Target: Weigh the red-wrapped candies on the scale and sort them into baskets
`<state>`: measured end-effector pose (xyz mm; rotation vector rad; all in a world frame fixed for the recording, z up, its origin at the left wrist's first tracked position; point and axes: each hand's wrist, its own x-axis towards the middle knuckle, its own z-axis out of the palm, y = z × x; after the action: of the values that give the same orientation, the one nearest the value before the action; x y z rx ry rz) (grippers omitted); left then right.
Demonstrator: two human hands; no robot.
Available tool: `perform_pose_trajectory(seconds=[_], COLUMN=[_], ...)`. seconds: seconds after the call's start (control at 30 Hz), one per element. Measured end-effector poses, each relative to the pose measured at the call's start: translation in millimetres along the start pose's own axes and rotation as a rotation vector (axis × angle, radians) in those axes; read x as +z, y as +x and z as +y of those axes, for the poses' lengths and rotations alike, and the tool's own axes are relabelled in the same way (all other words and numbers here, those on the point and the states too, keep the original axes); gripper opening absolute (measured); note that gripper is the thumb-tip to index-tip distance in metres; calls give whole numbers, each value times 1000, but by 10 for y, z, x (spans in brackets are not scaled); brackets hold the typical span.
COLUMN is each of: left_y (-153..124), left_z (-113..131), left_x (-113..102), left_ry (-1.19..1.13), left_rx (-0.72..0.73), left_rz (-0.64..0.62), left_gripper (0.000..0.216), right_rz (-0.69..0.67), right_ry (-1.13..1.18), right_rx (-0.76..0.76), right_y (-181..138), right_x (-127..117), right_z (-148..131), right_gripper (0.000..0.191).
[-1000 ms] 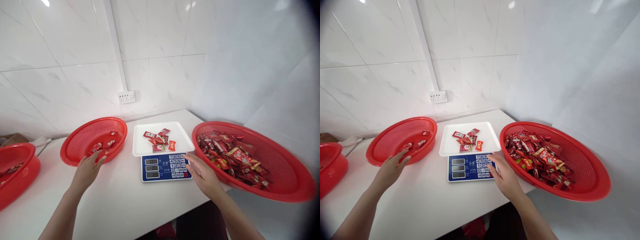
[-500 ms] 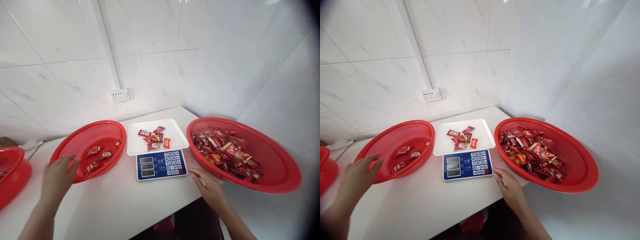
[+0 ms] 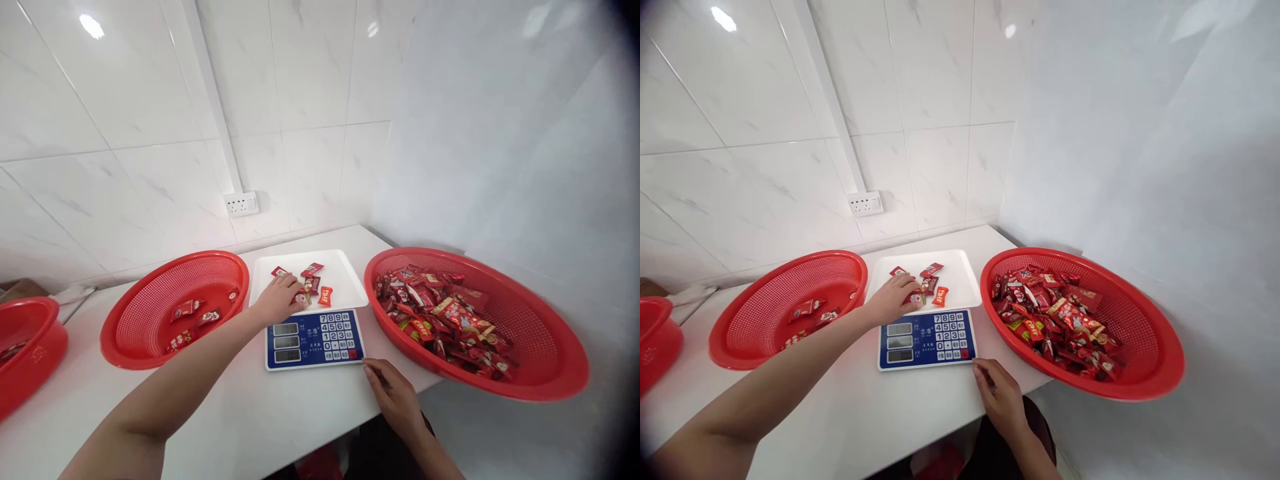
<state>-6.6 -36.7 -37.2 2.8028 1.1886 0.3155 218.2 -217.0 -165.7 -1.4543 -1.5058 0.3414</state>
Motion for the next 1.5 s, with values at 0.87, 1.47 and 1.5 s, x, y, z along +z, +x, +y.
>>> perform_pose_trajectory(seconds=[0.87,1.47,1.5], left_y=[674,-27,-79], left_z=[218,156,158], left_x=[-32,-49,-42], left_ry=[-95,-53,-58], left_rx=[104,-106,-124], left_rz=[-312,109,116], left_gripper=[76,46,41], right_rz=[9,9,15], right_ry=[67,81,82], right_rx=[20,82,89], right_y=[0,-10,-10], right_x=[1,35,40], right_z=[59,110,113], right_gripper=[25,31,32])
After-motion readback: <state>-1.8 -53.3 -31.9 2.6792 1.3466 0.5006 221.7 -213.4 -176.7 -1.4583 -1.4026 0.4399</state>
